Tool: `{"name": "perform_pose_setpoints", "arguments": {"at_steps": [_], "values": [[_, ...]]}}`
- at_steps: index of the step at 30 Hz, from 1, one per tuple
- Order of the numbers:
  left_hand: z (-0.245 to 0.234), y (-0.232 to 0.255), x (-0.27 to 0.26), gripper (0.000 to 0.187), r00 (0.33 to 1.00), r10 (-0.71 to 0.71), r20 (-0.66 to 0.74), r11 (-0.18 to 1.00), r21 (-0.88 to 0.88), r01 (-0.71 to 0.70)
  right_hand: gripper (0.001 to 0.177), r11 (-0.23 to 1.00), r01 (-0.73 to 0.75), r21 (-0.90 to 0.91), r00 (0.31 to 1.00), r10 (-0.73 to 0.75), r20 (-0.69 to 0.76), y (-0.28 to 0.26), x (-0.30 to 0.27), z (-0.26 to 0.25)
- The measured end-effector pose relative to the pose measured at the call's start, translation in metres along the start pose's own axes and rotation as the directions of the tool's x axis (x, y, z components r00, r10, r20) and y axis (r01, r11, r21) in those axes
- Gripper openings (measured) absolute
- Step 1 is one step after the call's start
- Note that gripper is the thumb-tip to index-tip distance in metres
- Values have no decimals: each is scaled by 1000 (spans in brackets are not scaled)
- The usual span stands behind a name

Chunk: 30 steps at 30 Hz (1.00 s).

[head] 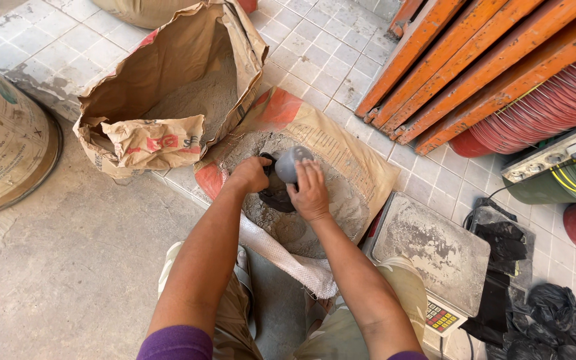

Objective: The person scoops a gray powder from a large sack into a black plastic bag using a small metal cup, then weighs the bag on a digital scale and ties it shut. The person repeats this process multiple times, stacking the tied bags on the floor.

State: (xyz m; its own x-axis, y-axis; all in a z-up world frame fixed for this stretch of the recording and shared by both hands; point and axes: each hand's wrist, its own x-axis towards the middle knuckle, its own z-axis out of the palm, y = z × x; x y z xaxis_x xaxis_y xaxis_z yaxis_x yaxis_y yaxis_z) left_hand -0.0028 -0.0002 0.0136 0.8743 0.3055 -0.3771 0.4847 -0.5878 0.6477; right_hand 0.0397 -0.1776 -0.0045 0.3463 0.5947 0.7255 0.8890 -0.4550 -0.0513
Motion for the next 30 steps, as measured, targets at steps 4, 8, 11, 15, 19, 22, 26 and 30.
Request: {"name": "perform_pose_setpoints", "arguments": {"at_steps": [4,8,11,15,19,22,26,30], "values": [[-9,5,-14,57,1000,26,11,1000,0,-26,61,834,-536,128,842,519,147,8,15,-31],[3,-18,18,55,1000,-24,-9,996,89,24,71,783,-622,22,781,622,-58,45,-13,-25],[3,-20,20,55,999,-41,-17,996,83,42,72,732,-670,-125,727,681,87,52,-41,-27],[-5,-3,0,56,999,-36,-25,999,-16,35,73,812,-540,-221,742,583,331,35,-50,-47],[-1,1,2,57,1000,-19,-19,1000,8,19,65,839,-471,-272,671,540,508,33,-72,-38],[3,-1,6,56,999,-41,-15,999,21,42,76,882,-421,-213,771,471,428,38,-84,-16],[8,-3,11,54,999,-24,-24,1000,6,24,66,837,-514,-187,709,538,456,23,-77,-17],[13,-10,19,52,999,-37,-29,999,32,38,63,819,-549,-168,638,540,550,22,-87,-6]]}}
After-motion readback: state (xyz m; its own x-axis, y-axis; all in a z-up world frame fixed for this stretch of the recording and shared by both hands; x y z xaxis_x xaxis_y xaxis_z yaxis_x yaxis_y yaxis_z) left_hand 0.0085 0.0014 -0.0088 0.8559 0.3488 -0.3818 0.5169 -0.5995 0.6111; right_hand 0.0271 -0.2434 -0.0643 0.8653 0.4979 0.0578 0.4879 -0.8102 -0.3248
